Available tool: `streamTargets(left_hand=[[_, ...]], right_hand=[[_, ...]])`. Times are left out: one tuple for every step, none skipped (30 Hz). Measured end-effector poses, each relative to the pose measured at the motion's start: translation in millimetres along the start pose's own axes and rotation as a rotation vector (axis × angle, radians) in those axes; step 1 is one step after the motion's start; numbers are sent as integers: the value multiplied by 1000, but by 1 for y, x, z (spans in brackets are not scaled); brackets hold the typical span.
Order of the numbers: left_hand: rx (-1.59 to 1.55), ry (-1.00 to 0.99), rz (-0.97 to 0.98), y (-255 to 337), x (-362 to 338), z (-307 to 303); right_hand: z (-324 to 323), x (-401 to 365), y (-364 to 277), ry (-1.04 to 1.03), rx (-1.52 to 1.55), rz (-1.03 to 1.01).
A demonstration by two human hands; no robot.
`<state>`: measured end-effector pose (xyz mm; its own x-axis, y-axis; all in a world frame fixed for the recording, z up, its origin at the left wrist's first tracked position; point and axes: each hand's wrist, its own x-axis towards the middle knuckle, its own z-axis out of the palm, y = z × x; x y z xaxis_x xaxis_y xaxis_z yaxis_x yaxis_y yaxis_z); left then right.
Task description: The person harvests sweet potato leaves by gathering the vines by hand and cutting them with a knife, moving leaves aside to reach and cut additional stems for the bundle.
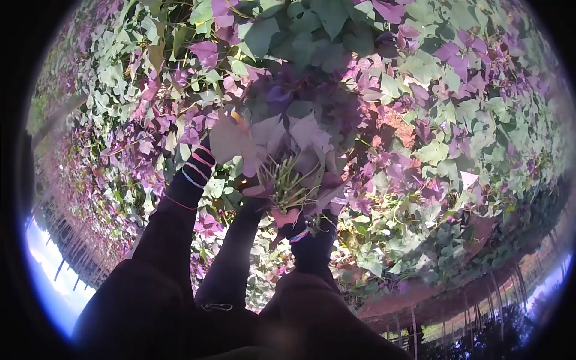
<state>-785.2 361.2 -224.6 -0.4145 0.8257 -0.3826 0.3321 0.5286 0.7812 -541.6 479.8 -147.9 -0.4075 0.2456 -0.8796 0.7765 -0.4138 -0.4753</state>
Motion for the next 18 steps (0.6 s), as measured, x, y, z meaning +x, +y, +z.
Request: streamTargets(left_hand=[[-4, -3, 4, 15, 0, 9], [-192, 102, -71, 37, 1, 11], [-378, 206, -148, 54, 3, 9], [-375, 200, -146, 61, 8, 8], [-106, 89, -211, 66, 15, 4], [167, -22, -272, 67, 21, 2], [177, -28, -267, 69, 27, 3], [478, -25, -182, 67, 31, 8], [773, -22, -91, 62, 36, 15], [775, -26, -83, 37, 45, 31], [662, 468, 132, -2, 55, 55], [507, 949, 341, -25, 59, 66], [119, 758, 35, -12, 52, 27], [-255, 551, -263, 21, 55, -31], [-174, 668, -258, 66, 57, -60], [-90, 786, -247, 99, 54, -75], [61, 788, -133, 102, 51, -81], [212, 787, -18, 117, 48, -88]], right_hand=[[0, -2, 3, 2, -4, -3], [-2, -3, 6, 7, -9, -7], [-2, -3, 10, 10, -13, -11], [-2, -4, 11, 15, -17, -17], [-2, -3, 13, 21, -18, -25], [-1, -3, 16, 25, -22, -28], [1, -3, 19, 32, -28, -37], [2, -1, 21, 40, -36, -50], [2, 0, 24, 52, -47, -64], [3, 4, 27, 76, -72, -100], [1, 10, 30, 106, -110, -153], [-2, 20, 36, 163, -168, -241], [-10, 28, 36, 222, -203, -306], [-17, 39, 34, 214, -65, -318], [-31, 48, 25, 87, 361, -274], [-51, 29, -30, 53, 427, -46], [-60, 38, -28, 44, 488, -113], [-66, 43, -29, 34, 549, -180]])
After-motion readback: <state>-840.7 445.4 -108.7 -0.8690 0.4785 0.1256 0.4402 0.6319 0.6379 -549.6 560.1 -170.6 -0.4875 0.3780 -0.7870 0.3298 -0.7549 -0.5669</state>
